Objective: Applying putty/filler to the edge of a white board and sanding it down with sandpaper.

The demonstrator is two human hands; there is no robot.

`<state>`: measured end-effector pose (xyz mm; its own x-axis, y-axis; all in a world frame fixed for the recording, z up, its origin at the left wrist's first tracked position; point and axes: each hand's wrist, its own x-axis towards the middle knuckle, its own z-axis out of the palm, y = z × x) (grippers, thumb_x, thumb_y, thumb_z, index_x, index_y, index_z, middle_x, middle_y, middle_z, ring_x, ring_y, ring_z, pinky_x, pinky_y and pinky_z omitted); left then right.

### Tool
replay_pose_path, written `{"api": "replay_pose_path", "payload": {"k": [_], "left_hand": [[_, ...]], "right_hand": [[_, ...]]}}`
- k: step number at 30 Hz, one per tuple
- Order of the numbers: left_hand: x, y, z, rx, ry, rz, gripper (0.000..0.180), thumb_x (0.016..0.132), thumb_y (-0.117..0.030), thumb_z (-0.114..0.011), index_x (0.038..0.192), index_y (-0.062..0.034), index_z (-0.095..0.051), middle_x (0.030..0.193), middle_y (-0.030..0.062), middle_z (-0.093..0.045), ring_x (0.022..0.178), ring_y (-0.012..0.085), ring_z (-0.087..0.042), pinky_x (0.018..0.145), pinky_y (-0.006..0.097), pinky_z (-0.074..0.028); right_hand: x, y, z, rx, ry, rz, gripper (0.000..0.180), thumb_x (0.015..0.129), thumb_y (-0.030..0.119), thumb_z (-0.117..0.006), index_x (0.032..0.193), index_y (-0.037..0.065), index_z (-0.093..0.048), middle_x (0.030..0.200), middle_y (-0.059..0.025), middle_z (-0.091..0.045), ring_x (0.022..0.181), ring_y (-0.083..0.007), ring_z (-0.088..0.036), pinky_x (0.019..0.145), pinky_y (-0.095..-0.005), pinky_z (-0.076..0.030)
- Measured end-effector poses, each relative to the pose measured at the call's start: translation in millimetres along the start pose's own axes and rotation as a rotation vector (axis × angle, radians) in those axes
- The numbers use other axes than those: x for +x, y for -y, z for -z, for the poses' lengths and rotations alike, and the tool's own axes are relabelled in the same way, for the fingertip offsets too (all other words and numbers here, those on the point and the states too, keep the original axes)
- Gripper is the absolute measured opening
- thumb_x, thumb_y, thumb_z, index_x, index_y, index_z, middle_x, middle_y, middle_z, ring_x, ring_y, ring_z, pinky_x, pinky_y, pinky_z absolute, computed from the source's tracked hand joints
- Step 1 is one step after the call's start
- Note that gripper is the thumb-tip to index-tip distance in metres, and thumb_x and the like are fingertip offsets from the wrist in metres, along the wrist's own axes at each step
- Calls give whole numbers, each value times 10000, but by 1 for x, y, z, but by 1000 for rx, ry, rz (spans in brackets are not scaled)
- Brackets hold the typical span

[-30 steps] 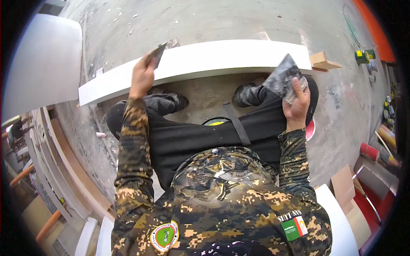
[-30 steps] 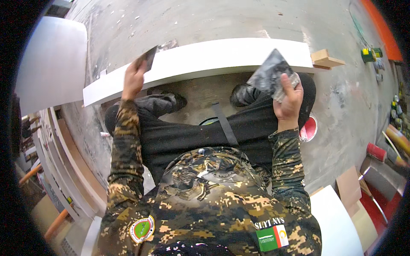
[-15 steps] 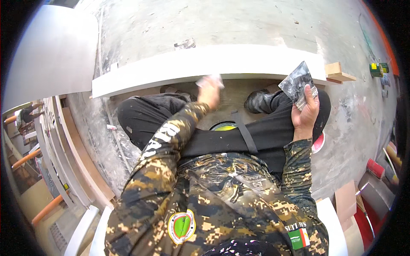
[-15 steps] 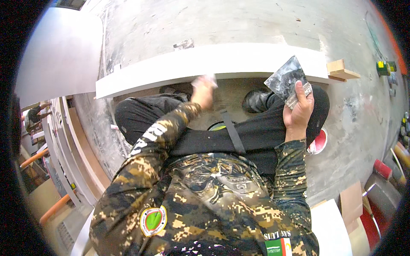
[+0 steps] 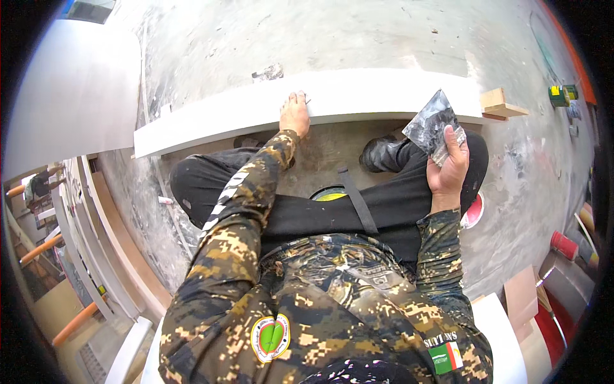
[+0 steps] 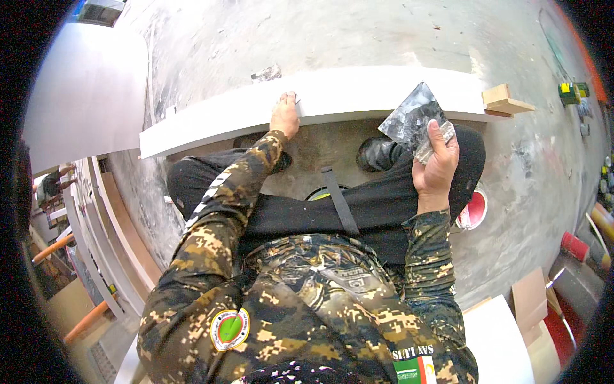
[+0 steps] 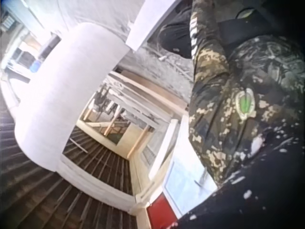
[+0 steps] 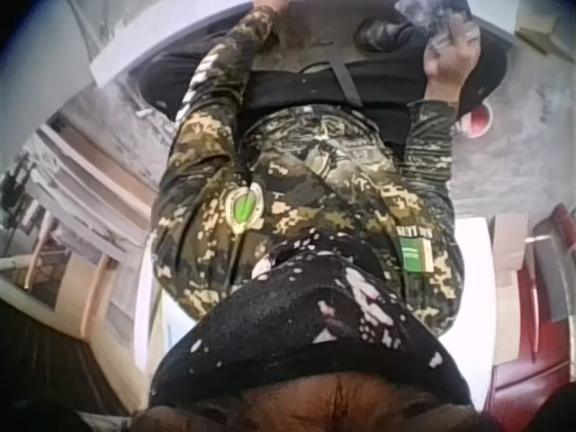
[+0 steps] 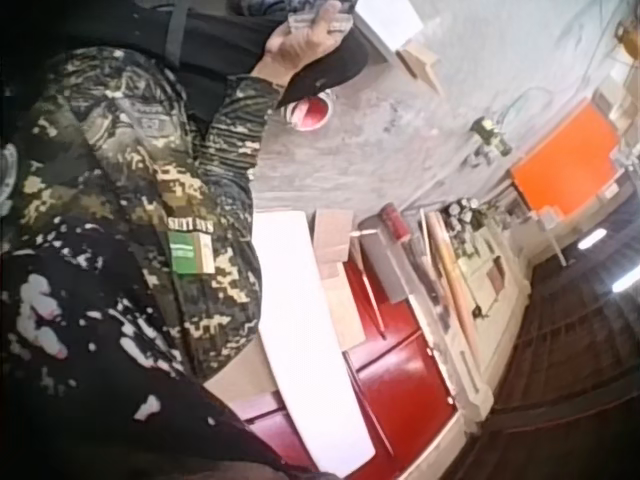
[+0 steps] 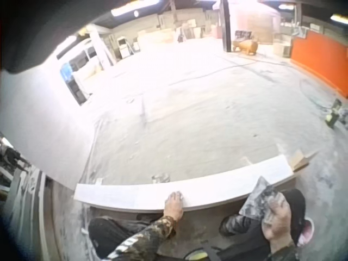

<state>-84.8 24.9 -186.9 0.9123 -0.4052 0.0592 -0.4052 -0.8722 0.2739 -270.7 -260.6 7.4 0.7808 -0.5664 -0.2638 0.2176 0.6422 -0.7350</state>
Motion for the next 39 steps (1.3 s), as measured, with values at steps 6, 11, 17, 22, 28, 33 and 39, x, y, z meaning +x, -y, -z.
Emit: {"api": "replay_pose_path", "payload": {"k": [6, 11, 17, 22, 28, 33, 39], "left_hand": [[-75, -62, -25, 6, 280, -876, 448, 880, -121, -537, 1306, -2, -465, 1126, 182, -616, 1025, 343, -637, 827, 487, -533], [-102, -53, 31, -172, 1134, -550, 401, 852, -106, -594, 1252, -101, -576, 1035, 202, -700, 1007, 393, -674, 852, 475, -551], [-56, -48, 120, -1355, 885, 483, 515, 898, 39, -519, 1406, 8, -440, 1275, 98, -591, 1117, 203, -607, 964, 346, -512], [-35, -80, 136, -1569, 665, 304, 486, 964, -11, -518, 1434, -32, -398, 1232, 72, -598, 1087, 164, -615, 904, 334, -546], [-40, -116, 181, -1782, 530, 329, 466, 960, -26, -501, 1417, -45, -415, 1253, 99, -604, 1088, 223, -646, 876, 425, -588], [-43, -129, 200, -1966, 520, 424, 457, 956, -48, -480, 1410, -33, -423, 1248, 105, -611, 1101, 229, -648, 915, 441, -570], [-47, -124, 194, -1906, 456, 433, 383, 953, -58, -533, 1334, -39, -510, 1173, 75, -654, 1069, 206, -659, 895, 395, -563]], "right_hand": [[-3, -3, -7, 16, 15, 14, 164, 969, 71, -614, 1124, 18, -622, 1031, -70, -702, 940, -185, -688, 855, -327, -558], [-28, 27, 15, 152, -46, 127, 351, 896, 113, -729, 1214, 44, -598, 1121, -65, -682, 1024, -209, -665, 925, -372, -535], [-66, 82, 84, -236, -348, 260, 400, 920, 138, -693, 1280, 23, -560, 1166, -85, -651, 1038, -232, -656, 922, -391, -535], [-99, 93, 81, -143, -181, 303, 400, 905, 88, -686, 1285, 25, -578, 1180, -98, -661, 1077, -245, -647, 930, -417, -532], [-95, 42, 31, -17, -13, 89, 344, 905, -19, -664, 1243, 5, -607, 1087, -76, -702, 980, -177, -684, 875, -314, -569], [-93, 34, 18, -28, 20, 110, 313, 912, -29, -648, 1223, 4, -627, 1092, -83, -704, 972, -172, -687, 857, -315, -574], [-96, 50, 45, -269, -39, 242, 268, 906, -7, -655, 1173, 8, -662, 1085, -90, -701, 938, -171, -682, 830, -311, -561]]}}
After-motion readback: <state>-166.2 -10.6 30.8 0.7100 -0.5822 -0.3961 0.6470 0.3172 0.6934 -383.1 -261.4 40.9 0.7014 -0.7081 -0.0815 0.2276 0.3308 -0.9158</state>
